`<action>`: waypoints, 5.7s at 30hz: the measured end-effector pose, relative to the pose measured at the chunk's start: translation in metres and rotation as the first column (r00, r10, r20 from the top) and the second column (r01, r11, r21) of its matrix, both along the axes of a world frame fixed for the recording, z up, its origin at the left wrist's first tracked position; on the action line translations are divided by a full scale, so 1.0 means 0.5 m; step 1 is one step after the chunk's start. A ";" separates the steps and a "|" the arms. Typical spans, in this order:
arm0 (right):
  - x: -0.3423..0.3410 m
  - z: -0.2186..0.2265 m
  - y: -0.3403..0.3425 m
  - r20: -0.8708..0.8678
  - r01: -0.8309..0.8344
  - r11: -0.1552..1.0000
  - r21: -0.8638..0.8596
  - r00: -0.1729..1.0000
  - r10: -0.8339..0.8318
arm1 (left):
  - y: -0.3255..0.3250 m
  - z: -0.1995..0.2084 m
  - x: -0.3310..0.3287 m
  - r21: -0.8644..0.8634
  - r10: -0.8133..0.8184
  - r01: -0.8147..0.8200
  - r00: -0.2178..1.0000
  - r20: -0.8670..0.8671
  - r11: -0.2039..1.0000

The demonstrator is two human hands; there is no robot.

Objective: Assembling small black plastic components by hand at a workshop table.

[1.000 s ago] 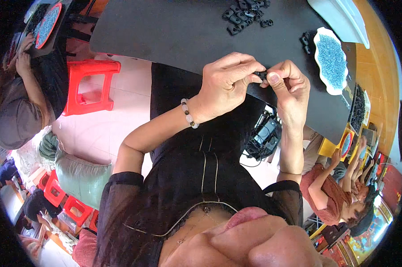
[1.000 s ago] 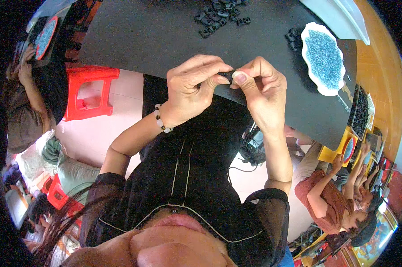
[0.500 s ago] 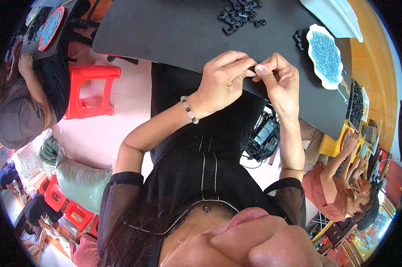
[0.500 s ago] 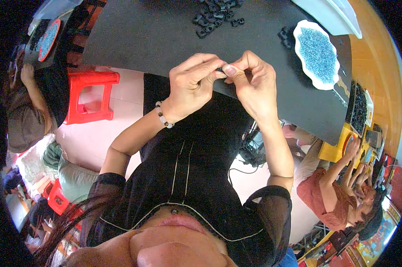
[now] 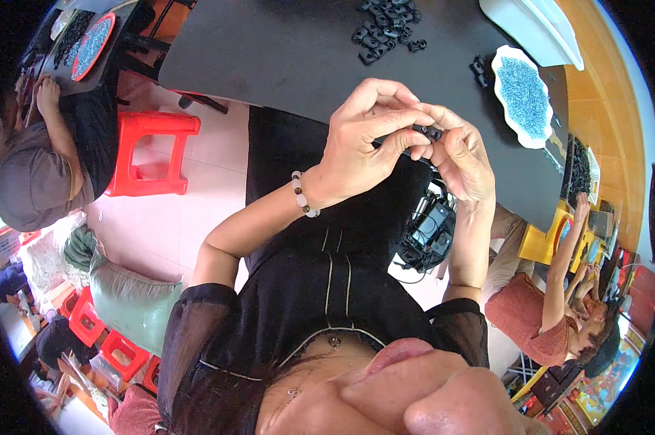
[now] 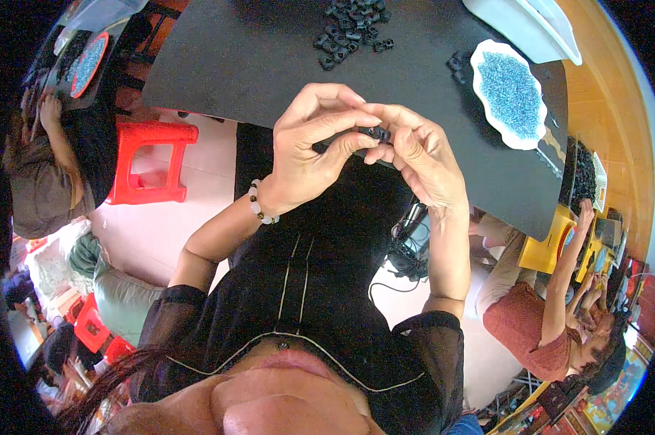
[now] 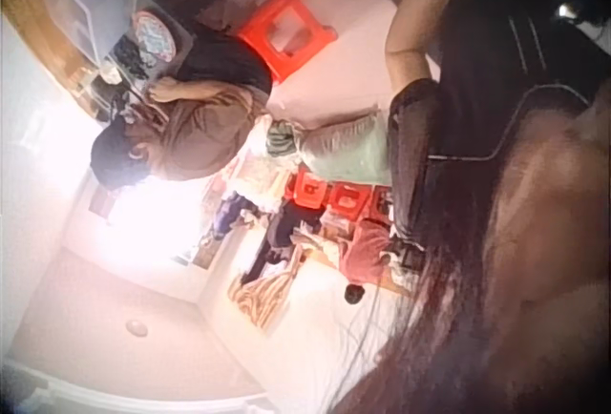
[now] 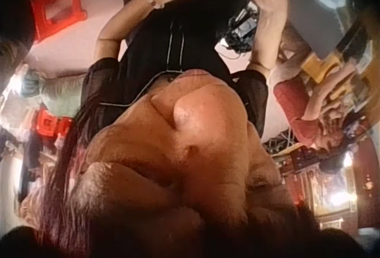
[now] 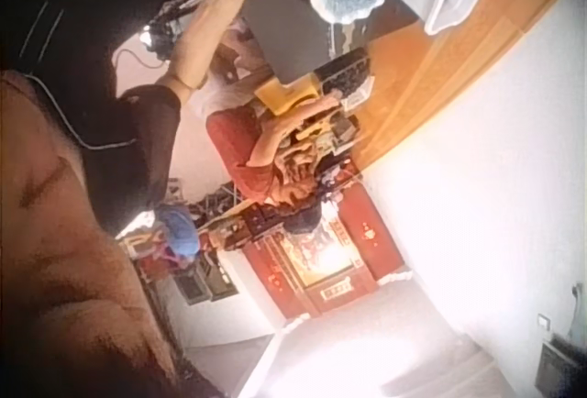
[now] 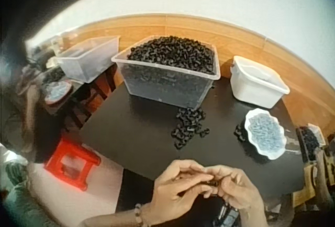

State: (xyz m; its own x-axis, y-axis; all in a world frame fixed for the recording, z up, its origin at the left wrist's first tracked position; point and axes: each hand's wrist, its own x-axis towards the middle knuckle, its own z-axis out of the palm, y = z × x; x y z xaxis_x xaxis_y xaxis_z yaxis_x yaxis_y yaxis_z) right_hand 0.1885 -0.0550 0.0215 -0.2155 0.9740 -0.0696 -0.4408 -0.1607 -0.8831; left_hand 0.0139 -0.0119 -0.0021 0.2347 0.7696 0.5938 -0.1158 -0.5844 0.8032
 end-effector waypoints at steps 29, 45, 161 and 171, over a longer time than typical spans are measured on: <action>-0.008 -0.012 -0.012 -0.162 0.011 0.991 -0.130 0.986 -0.032 | 0.017 0.037 -0.031 0.217 -0.149 0.207 0.955 -0.258 0.954; 0.015 0.013 -0.001 0.178 0.104 0.991 -0.088 0.980 -0.087 | 0.033 0.025 -0.030 0.111 -0.051 0.083 0.963 -0.265 0.990; 0.323 0.108 0.074 0.900 0.140 0.911 0.387 -0.272 -0.340 | 0.094 0.008 0.001 -0.477 -0.253 0.232 0.967 0.022 0.848; 0.329 0.108 0.068 0.934 0.123 0.929 0.348 -0.129 -0.333 | 0.093 -0.002 0.002 -0.406 -0.248 0.224 0.969 -0.007 0.886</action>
